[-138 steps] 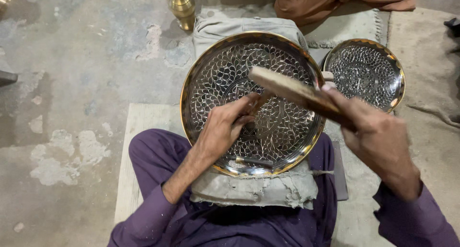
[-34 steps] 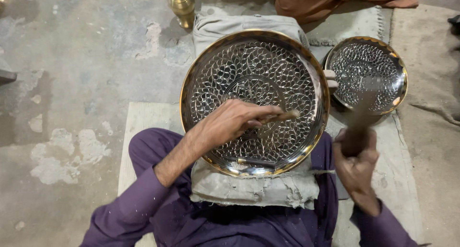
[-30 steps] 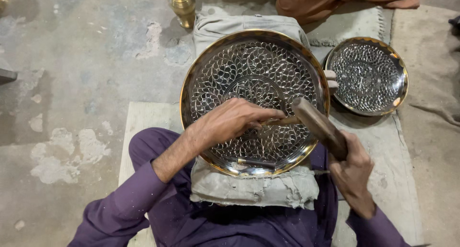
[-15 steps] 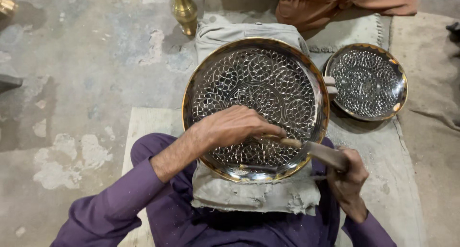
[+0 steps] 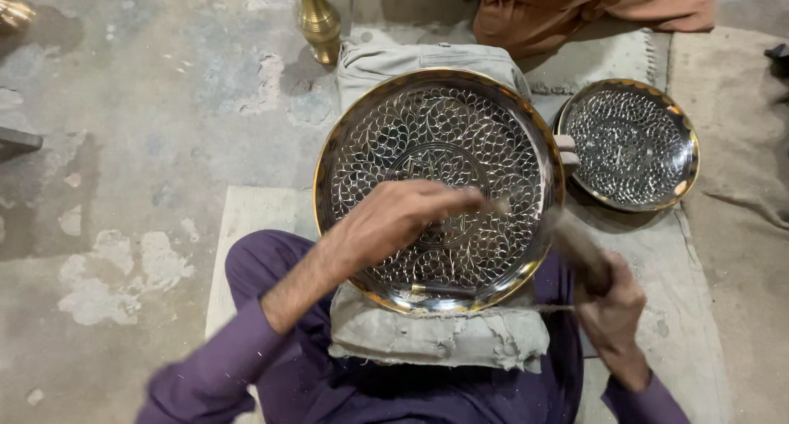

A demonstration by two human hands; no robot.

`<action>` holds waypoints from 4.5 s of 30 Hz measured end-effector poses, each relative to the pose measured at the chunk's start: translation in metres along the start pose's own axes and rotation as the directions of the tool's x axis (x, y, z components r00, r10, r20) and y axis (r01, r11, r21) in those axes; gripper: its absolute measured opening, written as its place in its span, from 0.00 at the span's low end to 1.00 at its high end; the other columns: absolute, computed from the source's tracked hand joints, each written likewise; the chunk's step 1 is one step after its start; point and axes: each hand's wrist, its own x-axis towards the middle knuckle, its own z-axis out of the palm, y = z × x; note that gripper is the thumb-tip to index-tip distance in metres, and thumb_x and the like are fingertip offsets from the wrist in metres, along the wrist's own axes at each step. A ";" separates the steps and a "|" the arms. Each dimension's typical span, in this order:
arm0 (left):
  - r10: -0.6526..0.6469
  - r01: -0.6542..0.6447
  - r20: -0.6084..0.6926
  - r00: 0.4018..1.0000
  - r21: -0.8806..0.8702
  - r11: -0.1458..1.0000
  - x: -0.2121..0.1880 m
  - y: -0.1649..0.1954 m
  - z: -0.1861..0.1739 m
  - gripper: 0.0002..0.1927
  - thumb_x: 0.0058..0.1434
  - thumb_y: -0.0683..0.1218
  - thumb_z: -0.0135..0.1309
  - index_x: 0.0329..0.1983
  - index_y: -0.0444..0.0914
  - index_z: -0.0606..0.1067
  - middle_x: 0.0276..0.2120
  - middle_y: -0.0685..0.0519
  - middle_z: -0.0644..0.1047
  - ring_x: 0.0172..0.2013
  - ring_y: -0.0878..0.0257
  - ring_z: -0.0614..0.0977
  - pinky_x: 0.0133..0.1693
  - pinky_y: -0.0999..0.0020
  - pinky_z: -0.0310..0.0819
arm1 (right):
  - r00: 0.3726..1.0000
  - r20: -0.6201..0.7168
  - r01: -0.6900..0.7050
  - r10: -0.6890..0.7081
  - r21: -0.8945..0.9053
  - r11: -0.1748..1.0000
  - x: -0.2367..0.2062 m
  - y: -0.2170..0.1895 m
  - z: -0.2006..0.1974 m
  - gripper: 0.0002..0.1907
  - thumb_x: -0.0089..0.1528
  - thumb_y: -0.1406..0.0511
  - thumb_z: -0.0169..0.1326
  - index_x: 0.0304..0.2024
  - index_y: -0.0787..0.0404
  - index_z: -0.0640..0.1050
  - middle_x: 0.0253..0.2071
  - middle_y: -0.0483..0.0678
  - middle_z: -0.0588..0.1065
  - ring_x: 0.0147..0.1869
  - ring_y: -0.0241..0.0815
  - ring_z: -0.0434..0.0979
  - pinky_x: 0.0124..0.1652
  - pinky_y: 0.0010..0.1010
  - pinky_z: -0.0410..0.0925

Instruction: The person sits on the floor and uses a hammer and chisel to engrave a decorative pattern into a large metal plate. They repeatedly strike the chisel to create a textured surface on the plate.

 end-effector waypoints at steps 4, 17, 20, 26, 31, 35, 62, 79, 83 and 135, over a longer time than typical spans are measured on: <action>-0.382 0.285 -0.207 0.901 -0.383 0.879 -0.016 0.007 0.012 0.25 0.66 0.42 0.57 0.66 0.45 0.68 0.44 0.49 0.84 0.42 0.59 0.89 0.43 0.66 0.90 | 0.980 0.124 -0.171 0.158 0.098 0.980 0.019 -0.002 -0.014 0.17 0.59 0.70 0.58 0.50 0.64 0.73 0.35 0.52 0.78 0.34 0.43 0.78 0.37 0.35 0.72; -0.570 0.389 -0.399 0.718 -0.449 0.804 -0.029 0.016 0.052 0.24 0.64 0.42 0.61 0.62 0.41 0.68 0.39 0.47 0.84 0.39 0.58 0.89 0.41 0.62 0.91 | 0.939 0.197 0.313 -0.281 -0.156 0.937 0.090 -0.065 -0.072 0.37 0.59 0.65 0.64 0.71 0.52 0.70 0.54 0.54 0.74 0.45 0.48 0.81 0.43 0.37 0.78; -0.530 0.360 -0.440 0.725 -0.414 0.836 -0.033 0.014 0.057 0.25 0.65 0.41 0.61 0.63 0.41 0.66 0.37 0.48 0.84 0.38 0.58 0.89 0.39 0.62 0.91 | 0.905 0.243 0.397 -0.348 -0.193 0.897 0.109 -0.081 -0.077 0.38 0.58 0.65 0.63 0.72 0.51 0.70 0.52 0.54 0.76 0.43 0.46 0.80 0.41 0.35 0.77; -0.526 0.371 -0.429 0.734 -0.396 0.840 -0.036 0.004 0.067 0.24 0.69 0.41 0.58 0.64 0.40 0.63 0.36 0.50 0.83 0.33 0.60 0.88 0.33 0.68 0.91 | 0.838 0.333 0.540 -0.432 -0.392 0.745 0.137 -0.131 -0.089 0.33 0.55 0.62 0.66 0.64 0.47 0.77 0.43 0.46 0.82 0.31 0.41 0.79 0.30 0.34 0.73; -0.449 0.308 -0.492 0.746 -0.343 0.887 -0.037 0.005 0.068 0.24 0.70 0.40 0.56 0.65 0.38 0.61 0.36 0.49 0.82 0.34 0.61 0.88 0.36 0.69 0.91 | 0.746 0.281 0.666 -0.604 -0.335 0.666 0.168 -0.167 -0.084 0.31 0.59 0.57 0.65 0.64 0.49 0.75 0.42 0.48 0.81 0.32 0.40 0.79 0.28 0.30 0.71; -0.447 0.302 -0.480 0.755 -0.351 0.886 -0.038 0.010 0.066 0.21 0.71 0.40 0.56 0.63 0.39 0.63 0.36 0.49 0.82 0.35 0.61 0.88 0.37 0.68 0.90 | 0.759 0.370 0.648 -0.535 -0.352 0.676 0.179 -0.185 -0.092 0.32 0.60 0.58 0.62 0.68 0.45 0.74 0.40 0.44 0.81 0.30 0.36 0.77 0.28 0.29 0.71; -0.479 0.368 -0.326 0.815 -0.347 0.863 -0.032 0.001 0.062 0.23 0.68 0.42 0.57 0.65 0.42 0.68 0.40 0.47 0.85 0.37 0.59 0.89 0.38 0.64 0.90 | 0.803 0.430 0.593 -0.412 -0.522 0.613 0.175 -0.158 -0.093 0.31 0.61 0.55 0.59 0.68 0.38 0.72 0.40 0.40 0.81 0.32 0.35 0.79 0.30 0.26 0.72; -0.501 0.381 -0.416 0.759 -0.340 0.860 -0.032 0.015 0.059 0.27 0.63 0.43 0.63 0.64 0.38 0.68 0.37 0.49 0.84 0.37 0.60 0.88 0.39 0.66 0.89 | 0.872 0.369 0.437 -0.323 -0.286 0.853 0.171 -0.172 -0.092 0.35 0.62 0.59 0.62 0.71 0.46 0.70 0.43 0.46 0.80 0.33 0.42 0.79 0.33 0.36 0.75; -0.475 0.367 -0.377 0.795 -0.325 0.872 -0.033 0.008 0.059 0.26 0.64 0.42 0.61 0.64 0.38 0.69 0.36 0.49 0.84 0.35 0.59 0.89 0.38 0.65 0.89 | 0.815 0.485 0.567 -0.318 -0.552 0.611 0.168 -0.158 -0.098 0.33 0.62 0.62 0.60 0.70 0.38 0.71 0.41 0.42 0.81 0.33 0.39 0.80 0.33 0.34 0.76; 0.028 -0.048 0.334 0.942 0.052 0.997 0.015 -0.006 0.018 0.33 0.59 0.30 0.44 0.64 0.49 0.71 0.44 0.55 0.85 0.24 0.69 0.80 0.22 0.68 0.76 | 0.981 -0.110 0.169 -0.158 0.095 0.981 -0.003 -0.017 0.004 0.24 0.60 0.73 0.59 0.58 0.60 0.70 0.45 0.58 0.78 0.44 0.52 0.82 0.41 0.39 0.75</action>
